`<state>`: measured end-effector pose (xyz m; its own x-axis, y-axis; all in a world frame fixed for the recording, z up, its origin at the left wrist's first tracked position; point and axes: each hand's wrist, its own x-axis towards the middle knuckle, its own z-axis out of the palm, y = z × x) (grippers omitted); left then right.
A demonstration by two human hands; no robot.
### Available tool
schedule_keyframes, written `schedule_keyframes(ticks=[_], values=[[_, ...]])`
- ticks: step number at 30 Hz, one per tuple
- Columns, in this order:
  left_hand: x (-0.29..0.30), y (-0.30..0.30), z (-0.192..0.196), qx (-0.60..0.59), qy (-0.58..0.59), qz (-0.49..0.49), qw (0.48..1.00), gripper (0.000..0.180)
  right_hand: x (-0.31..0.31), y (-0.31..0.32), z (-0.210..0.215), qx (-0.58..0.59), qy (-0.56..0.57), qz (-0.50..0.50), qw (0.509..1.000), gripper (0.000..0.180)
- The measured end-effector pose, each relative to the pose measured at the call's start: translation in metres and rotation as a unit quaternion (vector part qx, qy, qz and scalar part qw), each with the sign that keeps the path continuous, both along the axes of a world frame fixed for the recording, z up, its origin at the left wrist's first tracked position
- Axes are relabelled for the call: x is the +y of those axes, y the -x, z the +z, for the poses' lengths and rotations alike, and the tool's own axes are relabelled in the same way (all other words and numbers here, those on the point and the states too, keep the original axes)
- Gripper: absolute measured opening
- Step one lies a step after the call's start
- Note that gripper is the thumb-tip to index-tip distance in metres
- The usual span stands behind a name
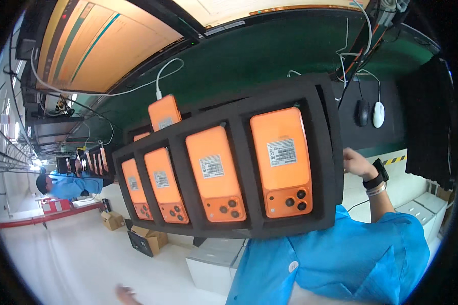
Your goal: The person is scanning barcodes on handheld electronic devices, connecting USB cables for testing, and organizing them in trays on a factory assembly line.
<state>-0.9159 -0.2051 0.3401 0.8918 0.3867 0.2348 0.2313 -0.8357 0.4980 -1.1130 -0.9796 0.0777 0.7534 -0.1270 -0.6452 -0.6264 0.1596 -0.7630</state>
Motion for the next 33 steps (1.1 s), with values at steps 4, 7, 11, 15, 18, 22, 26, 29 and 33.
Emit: schedule_keyframes(ticks=[4, 7, 11, 15, 18, 22, 26, 29, 33], values=[[-0.248, -0.066, 0.044, -0.209, -0.016, -0.145, 0.967, 0.031, 0.030, -0.039, -0.030, -0.113, 0.098, -0.136, 0.979, 0.027], [-0.413, -0.107, -0.031, -0.050, 0.107, -0.564, 0.818, 0.016, 0.051, -0.068, -0.059, -0.060, -0.260, -0.377, 0.887, 0.025], [-0.547, -0.104, -0.056, -0.054, 0.015, -0.751, 0.658, 0.042, 0.057, -0.081, -0.065, -0.122, -0.251, -0.393, 0.876, 0.024], [-0.576, -0.103, -0.078, -0.041, -0.033, -0.767, 0.639, 0.068, 0.058, -0.091, -0.064, -0.172, -0.157, -0.379, 0.896, 0.026], [-0.585, -0.100, -0.082, -0.048, -0.130, -0.785, 0.604, 0.087, 0.062, -0.089, -0.059, -0.187, -0.087, -0.374, 0.904, 0.028], [-0.592, -0.097, -0.086, -0.022, -0.137, -0.764, 0.630, 0.097, 0.049, -0.082, -0.047, -0.188, 0.023, -0.364, 0.912, 0.033], [-0.590, -0.097, -0.094, -0.052, -0.094, -0.766, 0.634, 0.095, 0.038, -0.031, -0.022, -0.128, 0.163, -0.357, 0.911, 0.038], [-0.592, -0.101, -0.103, -0.066, -0.074, -0.757, 0.645, 0.094, 0.025, 0.011, 0.003, -0.005, 0.186, -0.319, 0.929, 0.033], [-0.591, -0.103, -0.110, -0.072, -0.073, -0.750, 0.654, 0.096, 0.075, 0.024, 0.142, -0.078, 0.137, -0.390, 0.907, 0.034]])
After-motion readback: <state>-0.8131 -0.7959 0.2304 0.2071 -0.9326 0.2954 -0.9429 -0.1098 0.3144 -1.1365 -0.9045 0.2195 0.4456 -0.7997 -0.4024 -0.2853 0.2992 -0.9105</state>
